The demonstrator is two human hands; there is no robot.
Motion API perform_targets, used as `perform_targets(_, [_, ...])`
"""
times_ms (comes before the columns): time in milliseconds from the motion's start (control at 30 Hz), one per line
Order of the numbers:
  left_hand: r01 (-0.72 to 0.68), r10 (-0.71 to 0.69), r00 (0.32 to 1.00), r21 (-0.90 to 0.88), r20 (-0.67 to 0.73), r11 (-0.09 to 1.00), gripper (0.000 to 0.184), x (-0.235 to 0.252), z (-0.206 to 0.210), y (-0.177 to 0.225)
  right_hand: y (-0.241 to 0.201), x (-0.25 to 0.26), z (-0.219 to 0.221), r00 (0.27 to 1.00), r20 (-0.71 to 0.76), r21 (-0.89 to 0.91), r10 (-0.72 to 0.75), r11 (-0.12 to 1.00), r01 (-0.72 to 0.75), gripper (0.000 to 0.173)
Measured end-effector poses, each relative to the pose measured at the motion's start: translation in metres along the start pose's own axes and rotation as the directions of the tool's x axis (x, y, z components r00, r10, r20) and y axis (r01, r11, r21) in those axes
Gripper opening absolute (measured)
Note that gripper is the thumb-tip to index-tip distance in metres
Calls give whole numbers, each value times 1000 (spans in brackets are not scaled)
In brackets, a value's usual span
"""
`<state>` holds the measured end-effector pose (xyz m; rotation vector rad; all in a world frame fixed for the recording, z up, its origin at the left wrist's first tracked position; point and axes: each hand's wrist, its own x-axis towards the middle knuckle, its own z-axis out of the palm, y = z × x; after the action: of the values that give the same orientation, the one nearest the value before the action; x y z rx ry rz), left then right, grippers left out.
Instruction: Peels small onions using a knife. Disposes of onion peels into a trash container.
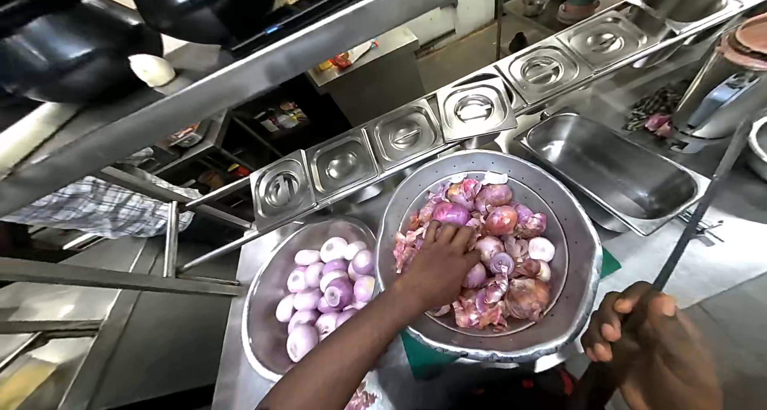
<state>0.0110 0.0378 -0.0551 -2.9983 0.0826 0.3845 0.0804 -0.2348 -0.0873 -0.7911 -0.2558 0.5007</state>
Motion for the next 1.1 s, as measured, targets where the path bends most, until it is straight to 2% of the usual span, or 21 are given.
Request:
perform_targets(100, [18, -27, 993, -79, -115, 997, 50, -13, -8, -10, -2, -1, 1, 1000, -11, -37, 16, 999, -16, 38])
perform_targets(167, [19, -107, 960, -322, -259, 947, 47, -27, -18, -20, -3, -1, 0, 1000, -14, -37, 23, 999, -23, 37])
perform_targets(200, [-1, -168, 937, -484, -306, 875, 45, -34, -24, -24, -4, -1, -1, 1000, -12, -34, 27, 999, -28, 37])
perform_targets(267, [-34, -267, 925, -759, -269, 650, 45, -46, -36, -31, -2, 1, -2, 999, -5, -41, 45, 998, -45, 36])
perform_targets(333, [-51, -296, 932, -883, -211, 467, 45, -46, -33, -35, 1, 3, 1, 997, -5, -38, 77, 996, -77, 36])
perform_targets(433, [12, -336, 934, -931, -119, 365, 45, -37, -13, -31, 2, 4, 9, 993, 14, -8, 117, 993, -116, 37])
perform_targets(500, [50, -379, 918, -914, -117, 403, 46, -34, -4, -25, 1, 3, 14, 994, 40, -5, 101, 995, -101, 36])
perform_targets(633, [41, -487, 848, -890, -209, 454, 30, -36, -6, -24, 4, 2, 15, 998, 37, -10, 59, 998, -59, 35])
perform_targets(700, [128, -515, 808, -768, -285, 627, 17, -40, -11, -27, 4, 2, 14, 998, 12, -25, 68, 997, -68, 37])
perform_targets(767, [203, -479, 773, -553, -416, 808, 20, -40, -12, -27, 2, 2, 13, 998, -4, -48, 61, 997, -61, 38])
perform_targets(833, [115, -323, 824, -422, -465, 900, 23, -35, -10, -23, 2, 4, 12, 999, -7, -54, 35, 998, -36, 38])
perform_targets(867, [36, -211, 880, -381, -427, 924, 23, -33, -11, -20, 2, 4, 11, 1000, -12, -50, 21, 999, -22, 38])
perform_targets(933, [-36, -28, 984, -343, -178, 939, 36, -25, -12, -10, 2, 3, 11, 1000, -21, -34, 11, 999, -12, 39])
perform_targets(1000, [-42, 60, 997, -313, 49, 949, 50, -15, -10, -3, 0, 1, 11, 1000, -21, -17, 18, 1000, -18, 39])
perform_targets(1100, [-43, 64, 995, -263, 71, 964, 60, -6, 0, -3, 0, -4, 10, 999, -11, 2, 47, 999, -47, 40])
